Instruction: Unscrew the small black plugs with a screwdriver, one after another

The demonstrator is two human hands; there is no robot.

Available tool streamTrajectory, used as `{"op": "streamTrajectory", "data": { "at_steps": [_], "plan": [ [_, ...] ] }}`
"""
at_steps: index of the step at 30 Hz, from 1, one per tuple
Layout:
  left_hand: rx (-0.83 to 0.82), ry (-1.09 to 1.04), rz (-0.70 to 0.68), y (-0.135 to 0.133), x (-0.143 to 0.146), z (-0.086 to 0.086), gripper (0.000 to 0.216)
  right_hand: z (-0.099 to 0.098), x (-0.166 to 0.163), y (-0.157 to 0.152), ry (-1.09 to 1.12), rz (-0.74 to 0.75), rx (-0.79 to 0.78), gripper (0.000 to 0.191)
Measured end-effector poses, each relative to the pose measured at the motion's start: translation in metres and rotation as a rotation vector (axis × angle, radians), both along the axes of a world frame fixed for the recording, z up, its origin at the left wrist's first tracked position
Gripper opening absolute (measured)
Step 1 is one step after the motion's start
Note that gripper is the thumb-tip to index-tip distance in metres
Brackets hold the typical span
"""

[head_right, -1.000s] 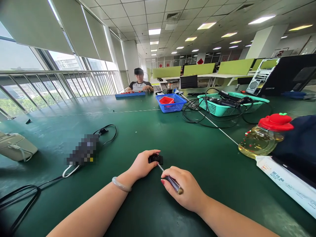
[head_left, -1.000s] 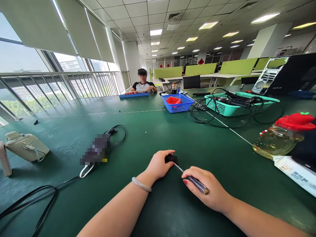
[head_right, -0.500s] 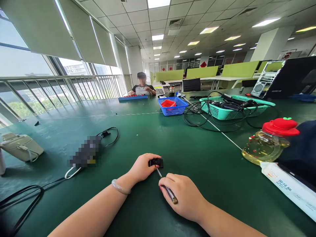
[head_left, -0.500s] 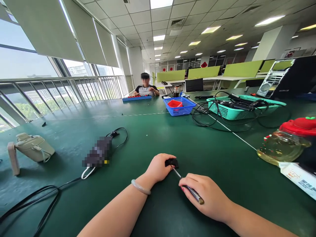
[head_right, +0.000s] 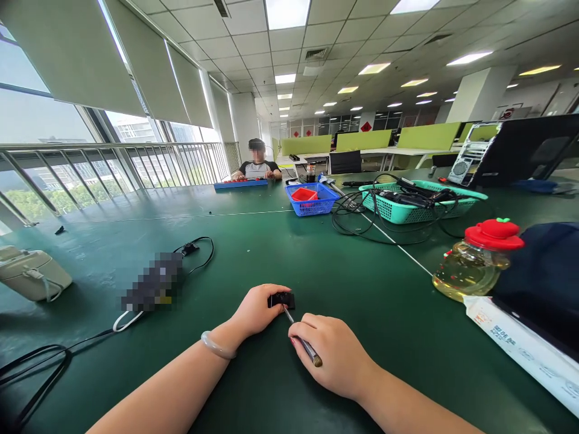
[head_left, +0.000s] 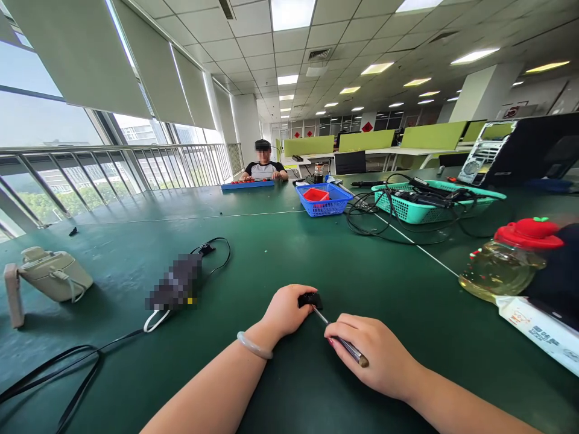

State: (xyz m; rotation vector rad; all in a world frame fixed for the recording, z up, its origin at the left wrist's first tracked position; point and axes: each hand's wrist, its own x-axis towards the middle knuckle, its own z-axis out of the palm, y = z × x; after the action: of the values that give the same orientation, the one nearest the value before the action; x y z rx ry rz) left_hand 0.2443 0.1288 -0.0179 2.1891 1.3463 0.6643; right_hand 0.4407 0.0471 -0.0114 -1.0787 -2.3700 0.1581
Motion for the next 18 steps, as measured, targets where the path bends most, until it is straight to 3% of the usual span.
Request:
{"op": "streamTrajectory", "data": {
  "at_steps": [10,18],
  "plan": [
    [0.051,0.052,0.019,-0.0006,-0.0009,0.0012,0.036,-0.0082,-0.0056,-0.0018,-0.060,0.018,-0.046,0.021],
    [0.083,0.068,0.004,-0.0008,-0.0026,0.0009,0.036,0.0000,0.0005,0.0014,0.009,-0.007,-0.014,0.024]
  ]
}}
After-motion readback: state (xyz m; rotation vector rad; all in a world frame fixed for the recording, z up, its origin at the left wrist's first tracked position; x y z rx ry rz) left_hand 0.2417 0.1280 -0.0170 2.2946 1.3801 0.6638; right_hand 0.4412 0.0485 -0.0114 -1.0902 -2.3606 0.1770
